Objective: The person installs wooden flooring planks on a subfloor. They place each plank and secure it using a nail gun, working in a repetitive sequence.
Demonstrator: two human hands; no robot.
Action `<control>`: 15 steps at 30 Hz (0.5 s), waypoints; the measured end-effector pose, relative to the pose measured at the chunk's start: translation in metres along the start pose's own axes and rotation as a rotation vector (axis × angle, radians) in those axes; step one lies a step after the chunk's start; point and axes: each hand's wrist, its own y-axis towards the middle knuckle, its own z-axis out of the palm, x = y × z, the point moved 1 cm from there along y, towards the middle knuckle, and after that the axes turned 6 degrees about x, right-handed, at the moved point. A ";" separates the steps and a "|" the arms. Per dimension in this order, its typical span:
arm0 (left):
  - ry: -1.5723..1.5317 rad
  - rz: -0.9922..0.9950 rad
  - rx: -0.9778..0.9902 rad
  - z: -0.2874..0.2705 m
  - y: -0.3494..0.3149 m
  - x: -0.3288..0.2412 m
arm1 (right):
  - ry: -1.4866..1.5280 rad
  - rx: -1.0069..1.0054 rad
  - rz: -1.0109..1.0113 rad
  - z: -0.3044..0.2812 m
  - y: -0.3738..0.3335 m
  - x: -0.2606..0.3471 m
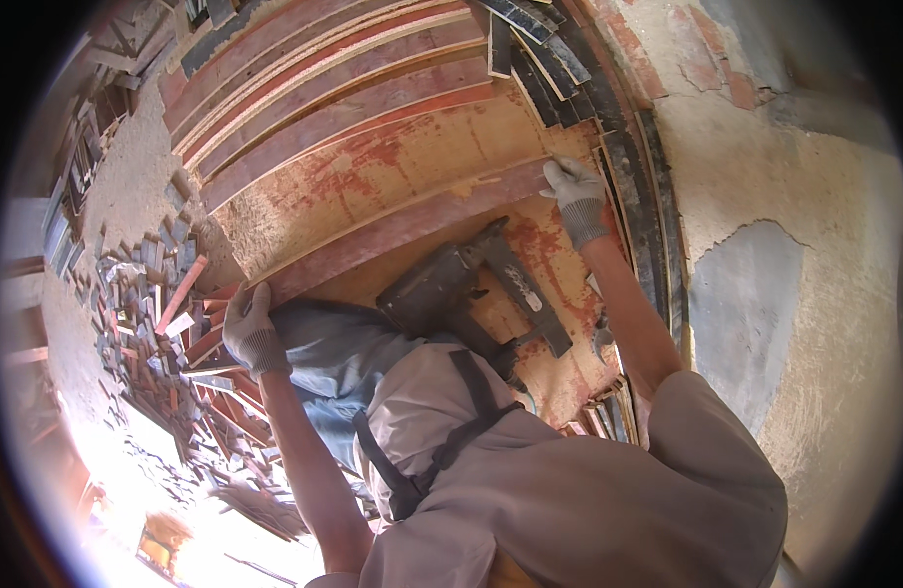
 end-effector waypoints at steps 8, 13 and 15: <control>0.064 -0.001 0.008 0.004 -0.001 -0.011 | 0.011 0.061 -0.009 -0.004 -0.001 0.001; -0.035 -0.020 0.043 0.002 0.001 -0.005 | -0.004 0.073 0.020 -0.006 -0.002 0.004; -0.110 -0.045 0.056 0.000 0.002 -0.002 | 0.000 0.079 0.038 -0.008 -0.003 0.004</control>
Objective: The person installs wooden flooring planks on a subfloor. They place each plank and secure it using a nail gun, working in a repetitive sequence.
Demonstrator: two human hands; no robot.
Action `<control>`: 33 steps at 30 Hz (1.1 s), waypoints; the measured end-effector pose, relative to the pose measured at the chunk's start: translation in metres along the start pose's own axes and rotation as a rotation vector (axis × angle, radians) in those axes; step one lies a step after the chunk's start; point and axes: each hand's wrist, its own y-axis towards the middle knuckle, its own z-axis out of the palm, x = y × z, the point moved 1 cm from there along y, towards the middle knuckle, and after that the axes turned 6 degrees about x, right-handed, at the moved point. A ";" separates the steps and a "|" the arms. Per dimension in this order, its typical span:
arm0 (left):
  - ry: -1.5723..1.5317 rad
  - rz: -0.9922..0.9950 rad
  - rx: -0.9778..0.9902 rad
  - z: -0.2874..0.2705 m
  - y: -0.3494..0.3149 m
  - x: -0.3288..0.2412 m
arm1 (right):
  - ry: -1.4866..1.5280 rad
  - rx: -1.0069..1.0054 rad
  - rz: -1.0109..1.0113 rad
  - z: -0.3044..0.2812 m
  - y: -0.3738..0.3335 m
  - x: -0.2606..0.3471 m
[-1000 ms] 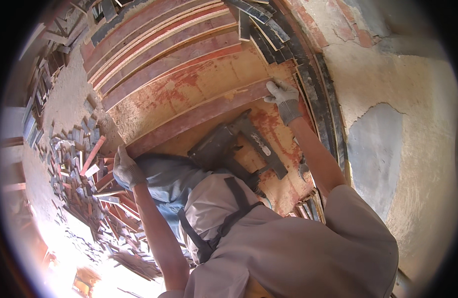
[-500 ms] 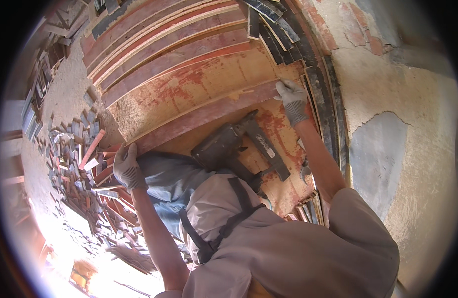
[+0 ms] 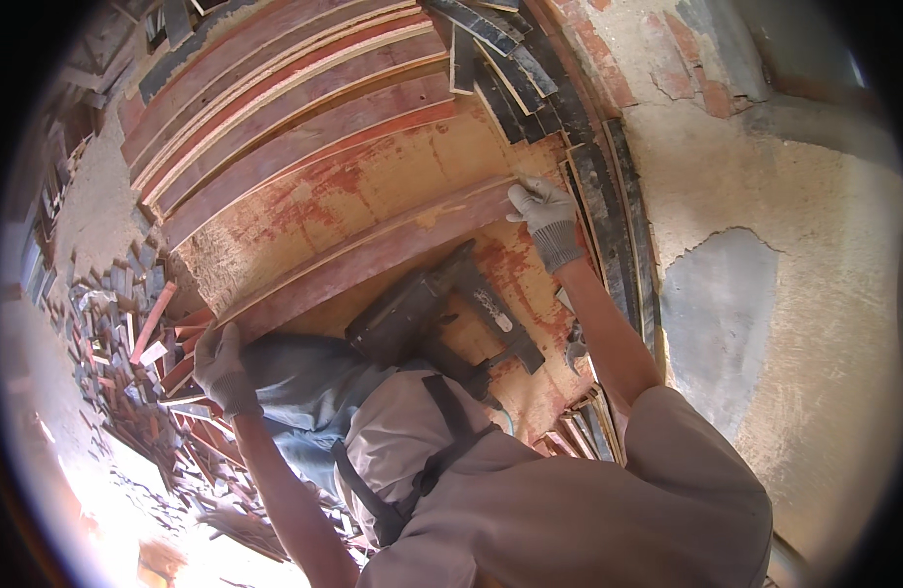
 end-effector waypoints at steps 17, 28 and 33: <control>0.081 -0.068 0.032 -0.006 0.003 0.000 | -0.127 0.038 0.017 -0.005 0.011 0.002; 0.097 -0.022 0.027 -0.008 -0.002 -0.011 | -0.208 0.050 -0.054 -0.008 0.014 -0.004; 0.225 -0.006 -0.007 -0.005 -0.001 -0.013 | -0.246 0.080 -0.038 -0.012 0.019 -0.005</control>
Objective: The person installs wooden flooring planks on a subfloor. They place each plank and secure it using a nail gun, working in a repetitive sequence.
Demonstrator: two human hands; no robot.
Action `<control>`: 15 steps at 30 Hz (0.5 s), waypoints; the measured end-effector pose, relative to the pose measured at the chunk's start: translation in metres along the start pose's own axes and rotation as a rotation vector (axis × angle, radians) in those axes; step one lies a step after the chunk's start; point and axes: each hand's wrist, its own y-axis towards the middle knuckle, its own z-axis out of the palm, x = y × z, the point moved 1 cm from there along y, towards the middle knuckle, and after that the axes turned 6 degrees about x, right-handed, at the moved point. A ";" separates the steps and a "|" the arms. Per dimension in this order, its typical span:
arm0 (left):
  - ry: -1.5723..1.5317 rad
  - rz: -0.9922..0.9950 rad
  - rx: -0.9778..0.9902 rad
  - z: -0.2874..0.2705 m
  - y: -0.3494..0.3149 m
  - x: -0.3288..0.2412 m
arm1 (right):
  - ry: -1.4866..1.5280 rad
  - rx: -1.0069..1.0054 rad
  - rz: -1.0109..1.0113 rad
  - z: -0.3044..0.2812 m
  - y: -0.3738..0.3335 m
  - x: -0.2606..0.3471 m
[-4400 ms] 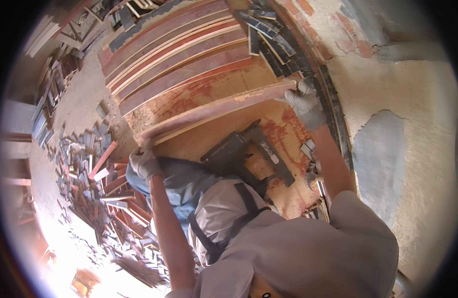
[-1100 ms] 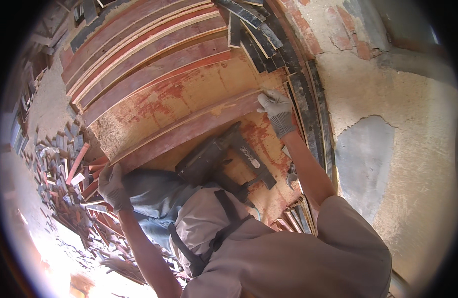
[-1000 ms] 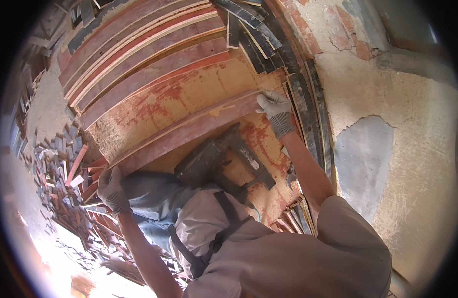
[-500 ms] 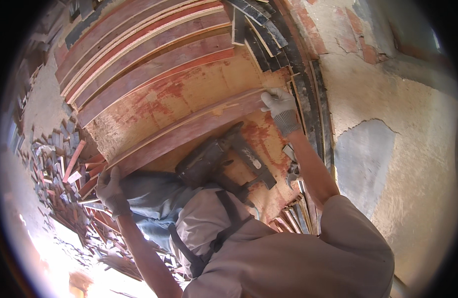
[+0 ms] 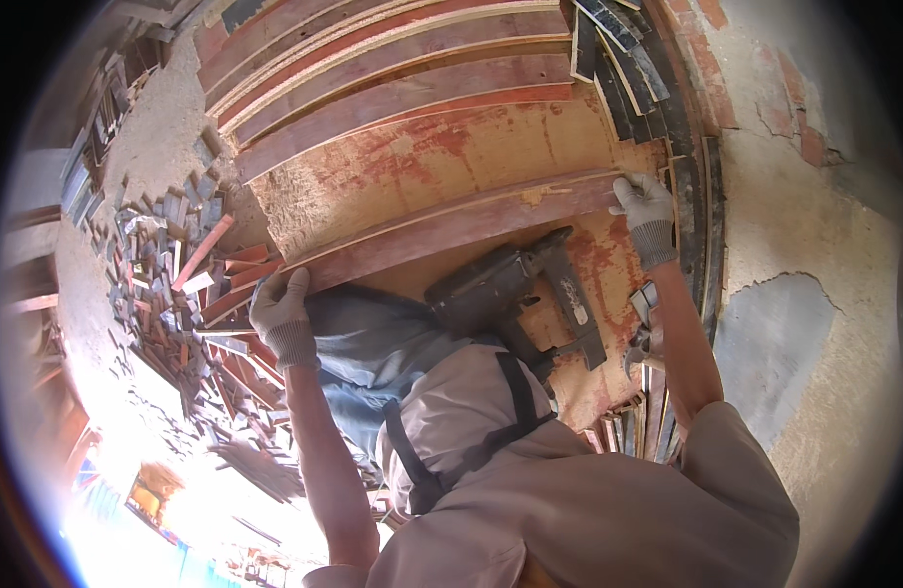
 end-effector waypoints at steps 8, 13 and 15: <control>0.019 0.030 -0.030 0.002 0.005 0.001 | -0.052 0.018 -0.038 0.000 -0.002 0.006; 0.006 0.032 -0.089 0.002 0.011 0.011 | -0.152 0.048 -0.044 0.005 -0.005 0.017; 0.048 0.042 -0.085 -0.004 0.017 0.014 | -0.115 0.049 -0.025 0.012 -0.010 0.020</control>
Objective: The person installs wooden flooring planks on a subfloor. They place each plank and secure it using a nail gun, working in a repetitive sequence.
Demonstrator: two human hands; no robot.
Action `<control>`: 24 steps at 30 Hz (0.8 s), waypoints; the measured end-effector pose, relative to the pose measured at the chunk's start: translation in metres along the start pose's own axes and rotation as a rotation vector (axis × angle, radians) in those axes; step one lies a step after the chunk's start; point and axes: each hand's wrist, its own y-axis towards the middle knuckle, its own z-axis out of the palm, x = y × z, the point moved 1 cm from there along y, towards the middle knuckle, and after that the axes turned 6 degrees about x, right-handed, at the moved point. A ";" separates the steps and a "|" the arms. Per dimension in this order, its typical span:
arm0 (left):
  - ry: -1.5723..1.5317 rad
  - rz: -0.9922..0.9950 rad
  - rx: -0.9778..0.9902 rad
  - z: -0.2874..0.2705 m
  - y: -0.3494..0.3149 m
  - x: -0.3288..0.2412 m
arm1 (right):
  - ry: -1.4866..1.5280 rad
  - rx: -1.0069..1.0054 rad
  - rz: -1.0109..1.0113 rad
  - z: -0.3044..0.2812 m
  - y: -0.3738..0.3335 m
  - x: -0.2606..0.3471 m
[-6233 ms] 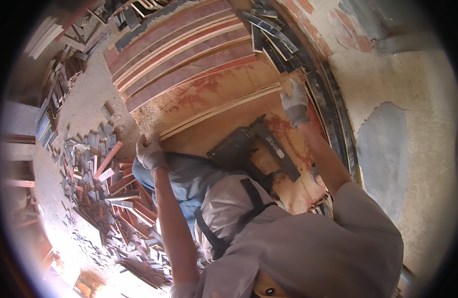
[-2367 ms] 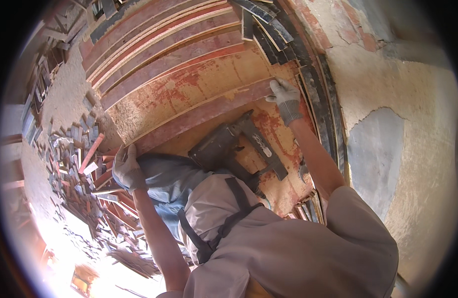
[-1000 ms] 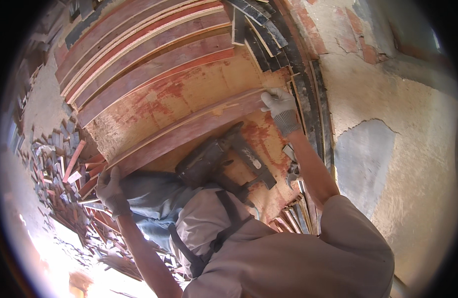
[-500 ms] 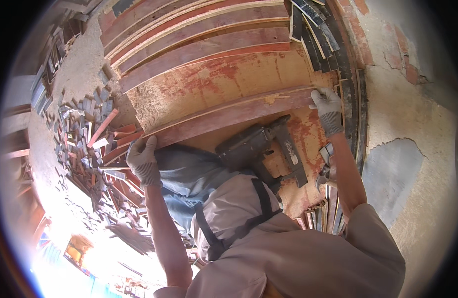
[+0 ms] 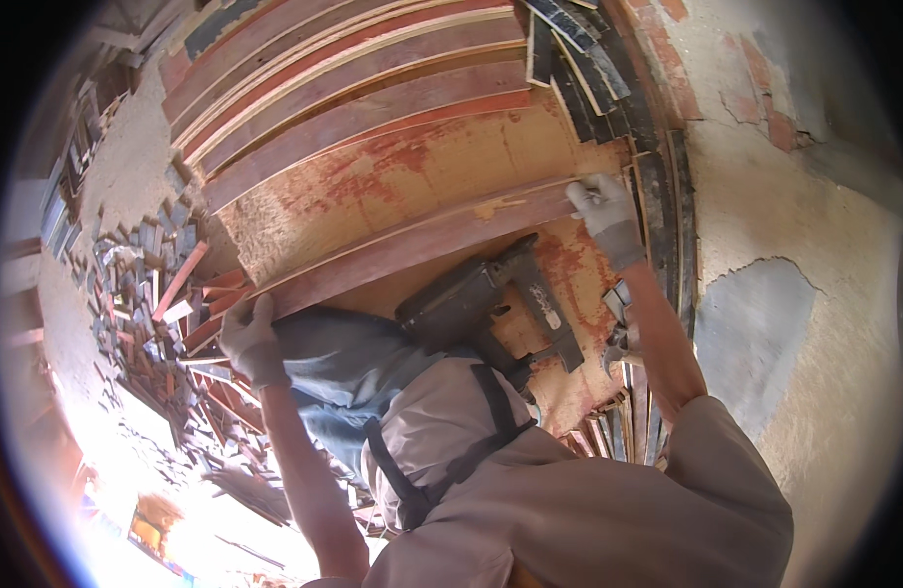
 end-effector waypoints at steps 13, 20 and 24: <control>0.409 0.940 0.301 0.113 -0.064 -0.092 | 0.025 -0.029 0.124 0.015 -0.006 0.014; 0.386 0.910 0.521 0.165 -0.069 -0.120 | 0.039 -0.054 0.130 0.018 -0.006 0.016; 0.332 0.919 0.545 0.165 -0.067 -0.118 | 0.089 -0.061 0.089 0.018 -0.006 0.018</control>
